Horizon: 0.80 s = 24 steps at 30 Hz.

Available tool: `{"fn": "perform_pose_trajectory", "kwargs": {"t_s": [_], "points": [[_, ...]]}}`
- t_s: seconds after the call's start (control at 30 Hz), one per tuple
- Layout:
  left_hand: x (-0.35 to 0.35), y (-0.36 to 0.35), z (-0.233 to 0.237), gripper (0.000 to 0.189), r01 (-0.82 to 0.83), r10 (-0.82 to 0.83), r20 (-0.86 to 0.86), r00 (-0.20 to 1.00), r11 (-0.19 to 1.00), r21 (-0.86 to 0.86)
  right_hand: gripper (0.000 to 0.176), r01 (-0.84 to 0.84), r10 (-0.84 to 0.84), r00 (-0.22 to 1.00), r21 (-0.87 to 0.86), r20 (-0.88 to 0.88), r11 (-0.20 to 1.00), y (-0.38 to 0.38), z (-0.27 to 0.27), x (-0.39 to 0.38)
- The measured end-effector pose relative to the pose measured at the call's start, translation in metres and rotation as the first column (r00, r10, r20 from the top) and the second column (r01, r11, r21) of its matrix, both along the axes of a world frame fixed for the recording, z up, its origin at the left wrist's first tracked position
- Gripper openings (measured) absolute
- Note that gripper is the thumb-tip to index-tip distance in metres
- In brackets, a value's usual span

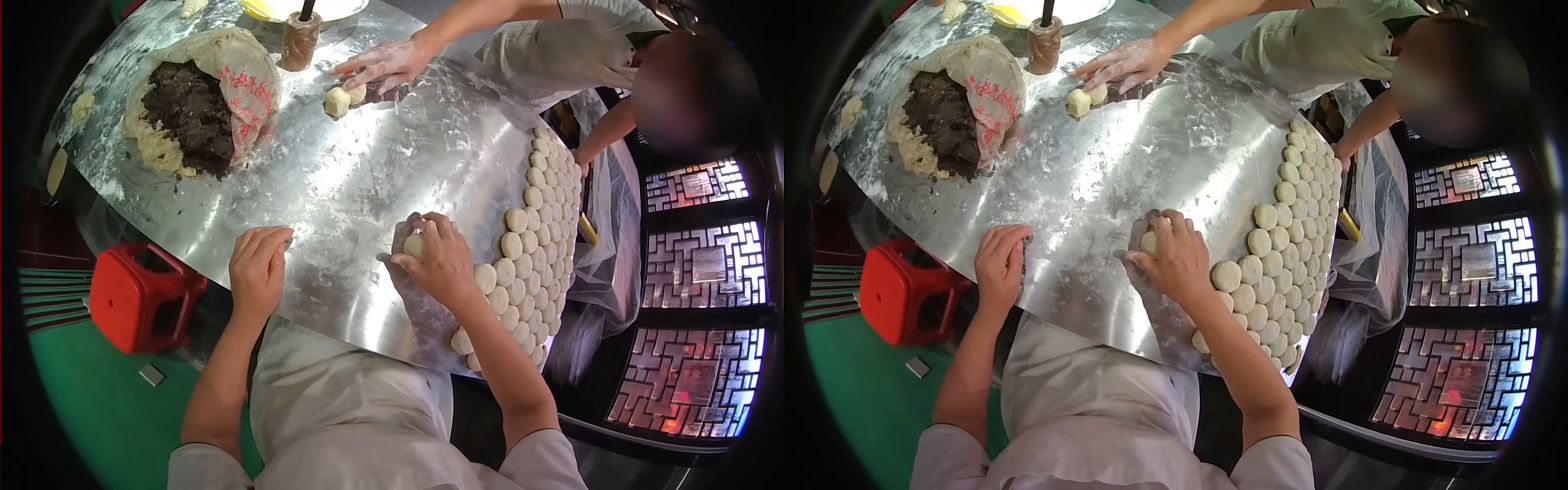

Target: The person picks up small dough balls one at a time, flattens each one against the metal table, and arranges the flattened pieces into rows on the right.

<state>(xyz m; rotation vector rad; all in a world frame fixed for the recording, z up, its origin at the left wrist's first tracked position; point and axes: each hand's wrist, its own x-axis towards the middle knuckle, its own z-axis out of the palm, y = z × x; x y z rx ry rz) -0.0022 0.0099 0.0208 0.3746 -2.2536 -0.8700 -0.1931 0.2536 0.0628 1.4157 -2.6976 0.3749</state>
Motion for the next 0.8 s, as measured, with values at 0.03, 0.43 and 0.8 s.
{"fn": "perform_pose_trajectory", "kwargs": {"t_s": [0.03,0.43,0.8], "points": [[0.000,0.000,0.000,0.024,-0.002,0.002,0.001,1.000,1.000,-0.001,0.056,0.030,-0.030,0.999,-0.016,0.011,0.999,-0.004,0.005,-0.007],[-0.002,-0.001,0.000,0.022,-0.022,0.021,-0.015,1.000,0.999,-0.023,0.076,0.091,-0.092,0.996,0.060,0.004,0.994,-0.028,-0.050,-0.057],[-0.001,0.001,-0.003,0.021,-0.016,0.016,-0.015,1.000,0.999,-0.045,0.038,-0.007,0.102,0.883,-0.204,0.457,0.979,0.030,0.001,0.051]]}}
